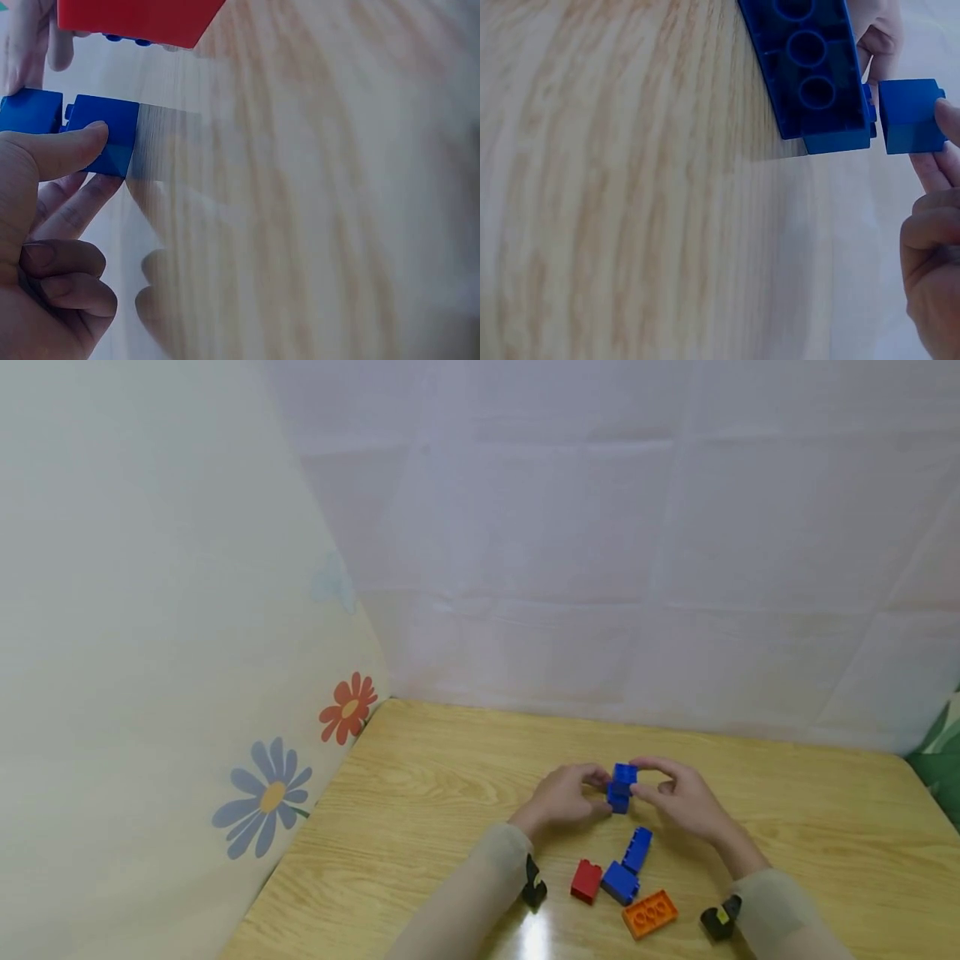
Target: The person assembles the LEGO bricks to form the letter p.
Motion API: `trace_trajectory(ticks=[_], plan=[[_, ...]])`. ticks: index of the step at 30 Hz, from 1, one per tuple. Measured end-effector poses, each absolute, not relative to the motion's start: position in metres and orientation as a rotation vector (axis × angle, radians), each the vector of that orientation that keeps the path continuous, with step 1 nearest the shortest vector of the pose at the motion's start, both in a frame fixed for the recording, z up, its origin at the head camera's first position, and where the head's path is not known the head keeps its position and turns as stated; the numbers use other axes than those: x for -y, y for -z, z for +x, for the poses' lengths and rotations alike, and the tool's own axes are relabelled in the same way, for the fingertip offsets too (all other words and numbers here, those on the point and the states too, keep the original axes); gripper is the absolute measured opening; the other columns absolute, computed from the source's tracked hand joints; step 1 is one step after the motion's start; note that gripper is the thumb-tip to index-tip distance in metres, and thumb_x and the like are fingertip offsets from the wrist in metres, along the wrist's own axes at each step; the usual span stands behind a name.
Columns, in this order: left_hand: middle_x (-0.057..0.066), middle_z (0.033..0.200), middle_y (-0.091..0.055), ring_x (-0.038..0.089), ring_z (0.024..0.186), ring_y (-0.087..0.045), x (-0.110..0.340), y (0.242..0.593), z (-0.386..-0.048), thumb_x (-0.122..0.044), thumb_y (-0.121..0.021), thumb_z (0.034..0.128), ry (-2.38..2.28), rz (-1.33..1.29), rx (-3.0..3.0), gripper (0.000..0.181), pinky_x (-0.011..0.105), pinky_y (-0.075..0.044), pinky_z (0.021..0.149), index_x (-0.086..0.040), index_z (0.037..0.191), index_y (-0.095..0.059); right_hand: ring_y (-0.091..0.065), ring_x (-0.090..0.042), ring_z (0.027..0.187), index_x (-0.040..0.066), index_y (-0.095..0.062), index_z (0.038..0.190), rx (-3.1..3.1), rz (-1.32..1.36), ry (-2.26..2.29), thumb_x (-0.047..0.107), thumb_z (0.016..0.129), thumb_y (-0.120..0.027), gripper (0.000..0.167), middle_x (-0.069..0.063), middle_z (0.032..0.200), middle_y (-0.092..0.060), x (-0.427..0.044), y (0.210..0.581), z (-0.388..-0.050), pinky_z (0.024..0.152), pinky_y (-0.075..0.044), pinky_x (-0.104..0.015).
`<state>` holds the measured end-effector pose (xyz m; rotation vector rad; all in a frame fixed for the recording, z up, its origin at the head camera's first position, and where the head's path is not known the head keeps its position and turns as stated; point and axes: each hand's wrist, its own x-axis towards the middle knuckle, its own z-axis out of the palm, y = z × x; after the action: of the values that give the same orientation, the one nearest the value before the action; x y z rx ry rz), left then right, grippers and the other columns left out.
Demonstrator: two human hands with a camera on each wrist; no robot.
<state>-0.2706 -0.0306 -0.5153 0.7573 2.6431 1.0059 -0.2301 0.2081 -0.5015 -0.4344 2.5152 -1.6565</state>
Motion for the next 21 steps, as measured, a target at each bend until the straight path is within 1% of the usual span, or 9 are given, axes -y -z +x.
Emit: trace_trajectory(ticks=[1, 2, 4, 7, 9, 10, 12, 21], plan=[[-0.01, 0.118, -0.072, 0.01, 0.113, -0.065, 0.0305, 0.5154, -0.2707, -0.033, -0.082, 0.0924, -1.007, 0.758, -2.643, 0.034, 0.04, -0.048, 0.104, -0.021, 0.123, -0.071, -0.033, -0.007, 0.044, 0.007, -0.06, 0.142, -2.512, -0.437, 1.656, 0.031, 0.1, -0.072, 0.05, 0.004, 0.061, -0.046, -0.2076, 0.5022, -0.2305, 0.04, -0.031, -0.024], [-0.01, 0.118, -0.073, 0.01, 0.112, -0.065, 0.0305, 0.5153, -0.2707, -0.032, -0.082, 0.0923, -1.008, 0.761, -2.642, 0.034, 0.039, -0.048, 0.104, -0.02, 0.123, -0.071, -0.033, -0.008, 0.044, 0.006, -0.06, 0.142, -2.505, -0.445, 1.657, 0.03, 0.101, -0.072, 0.049, 0.002, 0.064, -0.051, -0.2072, 0.5028, -0.2308, 0.04, -0.031, -0.024], [-0.01, 0.118, -0.073, 0.01, 0.112, -0.065, 0.0308, 0.5151, -0.2706, -0.032, -0.082, 0.0922, -1.007, 0.769, -2.643, 0.035, 0.038, -0.048, 0.104, -0.019, 0.123, -0.071, -0.033, -0.008, 0.044, 0.006, -0.061, 0.141, -2.497, -0.45, 1.66, 0.03, 0.101, -0.072, 0.048, -0.003, 0.068, -0.054, -0.2063, 0.5036, -0.2311, 0.04, -0.031, -0.024], [-0.009, 0.119, -0.073, 0.01, 0.112, -0.065, 0.031, 0.5146, -0.2702, -0.032, -0.082, 0.0919, -1.007, 0.775, -2.646, 0.036, 0.038, -0.048, 0.103, -0.018, 0.124, -0.071, -0.034, -0.009, 0.044, 0.004, -0.06, 0.14, -2.491, -0.463, 1.661, 0.029, 0.101, -0.072, 0.048, -0.011, 0.086, -0.064, -0.2055, 0.5046, -0.2315, 0.041, -0.032, -0.025], [-0.009, 0.119, -0.073, 0.01, 0.112, -0.065, 0.0312, 0.5143, -0.2698, -0.032, -0.082, 0.0919, -1.006, 0.776, -2.648, 0.037, 0.037, -0.048, 0.103, -0.019, 0.124, -0.071, -0.035, -0.009, 0.044, 0.003, -0.06, 0.14, -2.494, -0.459, 1.652, 0.029, 0.101, -0.072, 0.048, -0.015, 0.092, -0.065, -0.2052, 0.5051, -0.2317, 0.041, -0.032, -0.025], [-0.009, 0.119, -0.073, 0.01, 0.113, -0.065, 0.0312, 0.5141, -0.2695, -0.033, -0.082, 0.0919, -1.006, 0.774, -2.647, 0.036, 0.038, -0.048, 0.103, -0.019, 0.124, -0.071, -0.036, -0.009, 0.045, 0.003, -0.06, 0.14, -2.492, -0.461, 1.65, 0.029, 0.101, -0.072, 0.048, -0.017, 0.101, -0.067, -0.205, 0.5054, -0.2319, 0.042, -0.033, -0.025], [-0.01, 0.119, -0.073, 0.01, 0.113, -0.065, 0.0314, 0.5137, -0.2691, -0.033, -0.082, 0.0918, -1.013, 0.768, -2.642, 0.035, 0.038, -0.048, 0.103, -0.02, 0.122, -0.071, -0.036, -0.009, 0.045, 0.003, -0.06, 0.141, -2.488, -0.462, 1.649, 0.028, 0.101, -0.072, 0.049, -0.018, 0.113, -0.066, -0.2045, 0.5056, -0.2321, 0.042, -0.033, -0.025], [-0.01, 0.119, -0.073, 0.009, 0.113, -0.065, 0.0317, 0.5136, -0.2696, -0.033, -0.082, 0.092, -1.021, 0.766, -2.631, 0.033, 0.037, -0.048, 0.103, -0.02, 0.121, -0.072, -0.038, -0.01, 0.047, 0.005, -0.062, 0.139, -2.504, -0.445, 1.649, 0.031, 0.102, -0.069, 0.046, -0.018, 0.129, -0.065, -0.2041, 0.5067, -0.2332, 0.044, -0.033, -0.025]])
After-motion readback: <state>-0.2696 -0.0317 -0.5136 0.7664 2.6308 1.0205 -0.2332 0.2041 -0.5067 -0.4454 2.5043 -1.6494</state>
